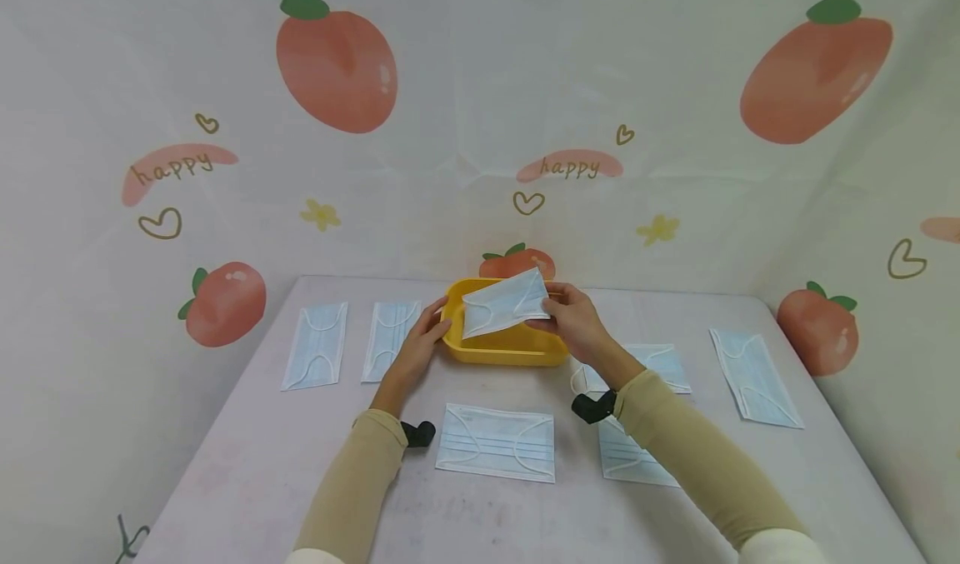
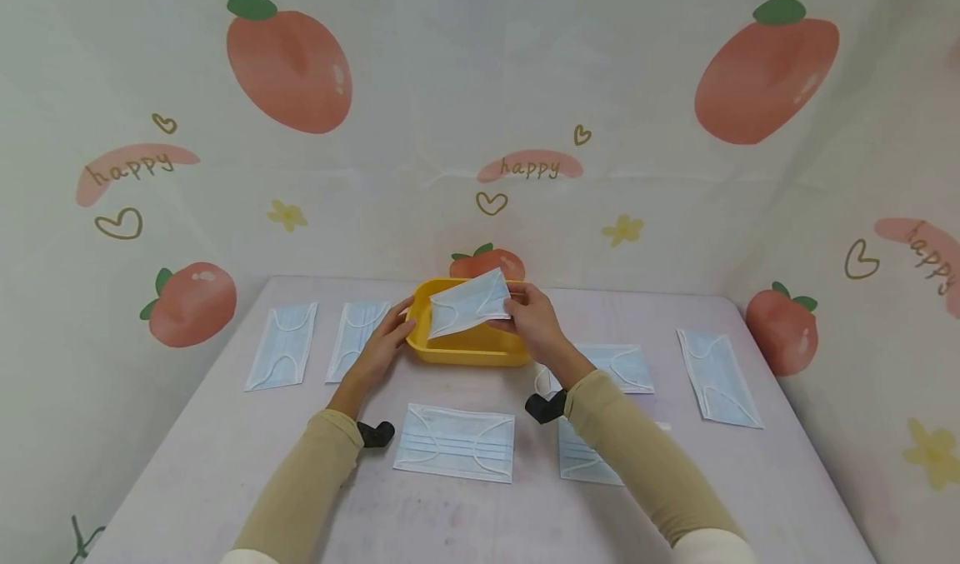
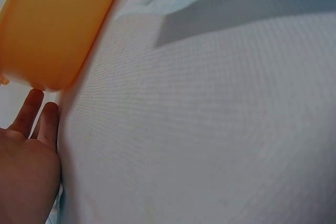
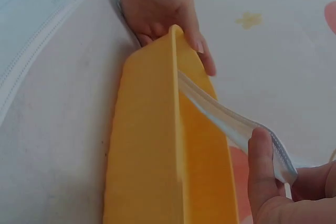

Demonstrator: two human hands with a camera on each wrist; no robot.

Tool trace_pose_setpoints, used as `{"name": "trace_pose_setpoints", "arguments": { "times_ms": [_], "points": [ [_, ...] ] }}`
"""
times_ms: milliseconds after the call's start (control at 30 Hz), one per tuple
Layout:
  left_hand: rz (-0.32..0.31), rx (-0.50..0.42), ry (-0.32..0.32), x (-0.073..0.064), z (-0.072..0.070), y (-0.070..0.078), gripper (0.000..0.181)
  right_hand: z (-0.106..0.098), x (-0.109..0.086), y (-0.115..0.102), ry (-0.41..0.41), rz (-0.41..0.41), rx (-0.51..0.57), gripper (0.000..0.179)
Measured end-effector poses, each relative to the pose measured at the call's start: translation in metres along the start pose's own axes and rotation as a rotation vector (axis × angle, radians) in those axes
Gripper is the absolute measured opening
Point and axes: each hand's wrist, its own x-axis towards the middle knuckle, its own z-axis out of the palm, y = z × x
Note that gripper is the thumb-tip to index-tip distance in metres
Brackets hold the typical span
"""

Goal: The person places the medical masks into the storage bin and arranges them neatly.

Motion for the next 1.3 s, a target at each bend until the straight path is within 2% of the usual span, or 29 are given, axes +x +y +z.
{"name": "trace_pose_setpoints", "arguments": {
  "times_ms": [167,433,800,900,1067,1300],
  "points": [
    [0.000,0.015,0.000,0.001,-0.001,0.000,0.049,0.008,0.002,0.003,-0.023,0.006,0.023,0.045],
    [0.003,0.014,-0.001,0.002,-0.001,-0.001,0.050,0.013,0.010,0.015,-0.027,0.061,0.043,0.046],
    [0.015,-0.016,-0.024,0.001,-0.003,0.000,0.053,0.014,0.012,0.022,-0.053,0.060,0.030,0.048],
    [-0.002,-0.013,-0.030,0.002,-0.003,0.001,0.054,0.013,0.012,0.022,-0.063,0.056,-0.062,0.053],
    [-0.028,-0.005,-0.027,0.003,-0.003,0.002,0.054,0.012,0.010,0.023,-0.072,0.028,-0.285,0.061],
    [-0.002,0.001,-0.001,0.000,0.000,0.000,0.051,0.009,-0.003,0.024,-0.082,-0.112,-0.651,0.078]
  ]
}}
